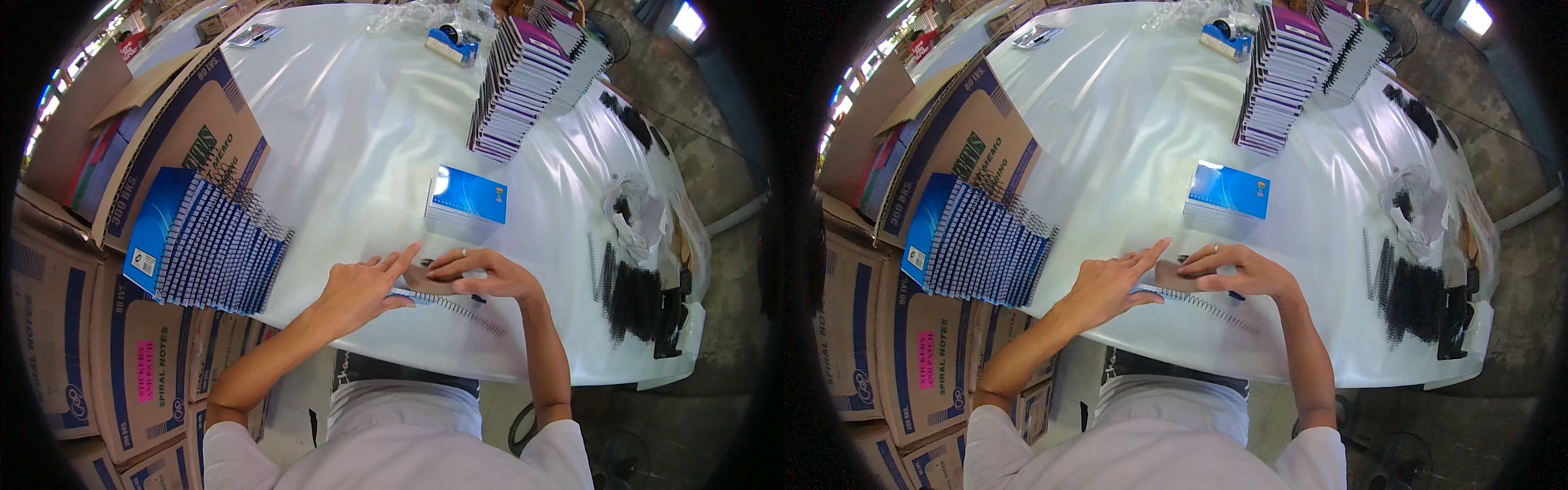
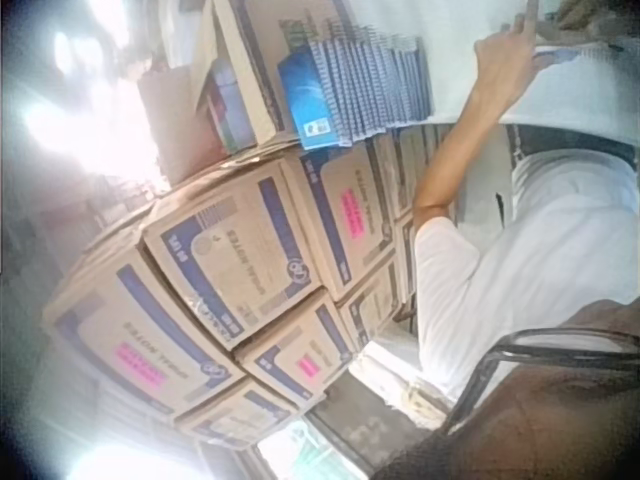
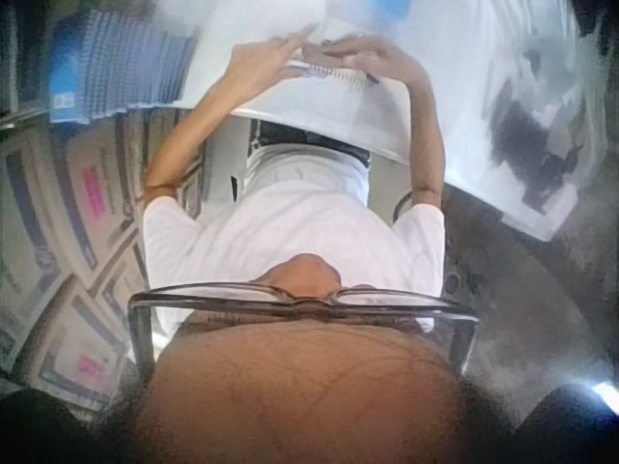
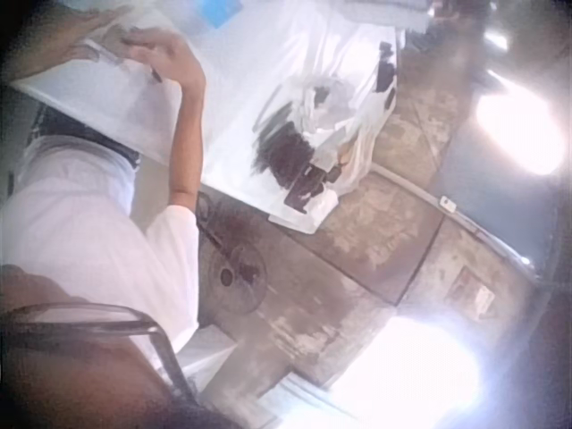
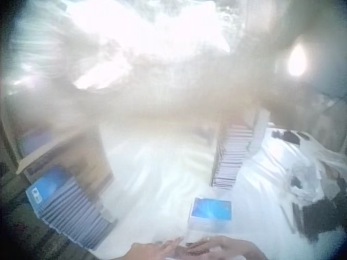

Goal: The person threads a metal spiral coil through the pre-punched holes of notebook covers and pages by hand, then uses pliers to crimp the ends of the coil before placing the finished notebooks into a cardboard box.

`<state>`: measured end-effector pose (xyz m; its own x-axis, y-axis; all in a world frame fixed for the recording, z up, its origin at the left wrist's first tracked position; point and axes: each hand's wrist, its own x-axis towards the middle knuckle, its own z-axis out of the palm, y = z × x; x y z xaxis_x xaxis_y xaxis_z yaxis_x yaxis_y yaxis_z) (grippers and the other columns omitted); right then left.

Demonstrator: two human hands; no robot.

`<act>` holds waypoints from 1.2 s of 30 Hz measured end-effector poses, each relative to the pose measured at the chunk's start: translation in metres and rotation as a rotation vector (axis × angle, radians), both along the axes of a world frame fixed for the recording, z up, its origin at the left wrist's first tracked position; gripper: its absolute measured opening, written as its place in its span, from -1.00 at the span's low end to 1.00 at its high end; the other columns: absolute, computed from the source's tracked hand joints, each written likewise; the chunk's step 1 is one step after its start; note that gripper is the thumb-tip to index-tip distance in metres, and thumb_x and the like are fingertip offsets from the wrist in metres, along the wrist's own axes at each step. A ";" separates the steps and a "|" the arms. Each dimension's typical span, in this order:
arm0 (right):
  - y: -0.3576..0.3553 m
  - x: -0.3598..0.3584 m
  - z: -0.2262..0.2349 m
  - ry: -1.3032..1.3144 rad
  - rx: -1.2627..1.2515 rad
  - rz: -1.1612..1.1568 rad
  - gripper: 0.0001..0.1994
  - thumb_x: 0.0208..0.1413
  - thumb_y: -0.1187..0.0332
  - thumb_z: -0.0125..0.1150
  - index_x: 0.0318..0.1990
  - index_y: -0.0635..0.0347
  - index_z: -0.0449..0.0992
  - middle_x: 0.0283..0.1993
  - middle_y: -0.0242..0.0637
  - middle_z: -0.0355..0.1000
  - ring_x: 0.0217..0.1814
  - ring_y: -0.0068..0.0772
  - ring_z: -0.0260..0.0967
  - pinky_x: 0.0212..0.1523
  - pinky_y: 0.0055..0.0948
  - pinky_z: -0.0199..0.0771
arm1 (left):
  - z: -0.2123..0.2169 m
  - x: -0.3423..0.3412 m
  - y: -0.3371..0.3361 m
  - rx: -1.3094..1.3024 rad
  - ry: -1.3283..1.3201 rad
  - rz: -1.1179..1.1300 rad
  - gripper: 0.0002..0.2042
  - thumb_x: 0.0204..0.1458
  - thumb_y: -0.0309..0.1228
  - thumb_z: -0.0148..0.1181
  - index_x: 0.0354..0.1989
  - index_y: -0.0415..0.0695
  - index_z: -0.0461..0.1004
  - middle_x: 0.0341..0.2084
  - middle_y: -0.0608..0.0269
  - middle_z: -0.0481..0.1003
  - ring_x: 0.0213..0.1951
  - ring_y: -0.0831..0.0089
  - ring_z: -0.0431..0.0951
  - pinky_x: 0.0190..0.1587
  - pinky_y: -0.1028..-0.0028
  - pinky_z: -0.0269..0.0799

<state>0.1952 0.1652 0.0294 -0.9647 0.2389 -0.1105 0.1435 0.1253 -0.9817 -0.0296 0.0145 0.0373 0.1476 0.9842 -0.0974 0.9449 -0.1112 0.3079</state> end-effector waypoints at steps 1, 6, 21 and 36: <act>0.002 0.008 -0.008 0.104 -0.128 0.019 -0.57 0.09 0.13 0.28 0.03 0.20 0.60 0.13 -0.08 0.47 0.22 -0.16 0.33 0.26 -0.27 0.22 | 0.000 -0.001 0.000 0.008 -0.001 0.002 -0.09 -0.02 0.11 0.22 0.47 0.14 -0.11 0.01 0.13 0.51 -0.19 0.16 0.62 -0.35 0.23 0.52; 0.001 -0.008 -0.006 -0.042 0.088 -0.012 -0.58 0.07 0.17 0.31 0.02 0.26 0.59 0.14 -0.06 0.46 0.21 -0.16 0.35 0.24 -0.25 0.25 | -0.002 0.000 -0.002 0.063 -0.022 0.031 -0.08 -0.06 0.12 0.25 0.46 0.19 -0.08 -0.01 0.16 0.51 -0.17 0.17 0.62 -0.33 0.22 0.52; 0.003 -0.020 -0.003 0.137 -0.186 0.024 -0.53 0.14 0.07 0.25 0.01 0.31 0.58 0.08 -0.10 0.49 0.12 -0.27 0.40 0.14 -0.36 0.32 | -0.006 -0.010 -0.010 0.148 -0.240 0.234 -0.03 -0.22 -0.11 0.47 0.42 0.21 0.03 0.18 0.14 0.41 -0.08 0.17 0.60 -0.16 0.29 0.57; -0.004 -0.040 0.007 0.035 -0.067 0.017 -0.42 0.03 -0.04 0.32 -0.02 0.37 0.59 0.09 -0.04 0.49 0.12 -0.19 0.40 0.11 -0.34 0.34 | -0.057 -0.013 -0.018 0.375 -0.874 0.407 0.16 -0.33 -0.37 0.55 0.48 0.08 -0.16 0.24 0.02 0.35 0.20 0.16 0.43 0.10 0.33 0.45</act>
<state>0.1548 0.1617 0.0365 -0.9722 0.2157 -0.0916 0.1071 0.0612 -0.9924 -0.0427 -0.0031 -0.0195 -0.3317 0.9203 0.2074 0.3961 -0.0636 0.9160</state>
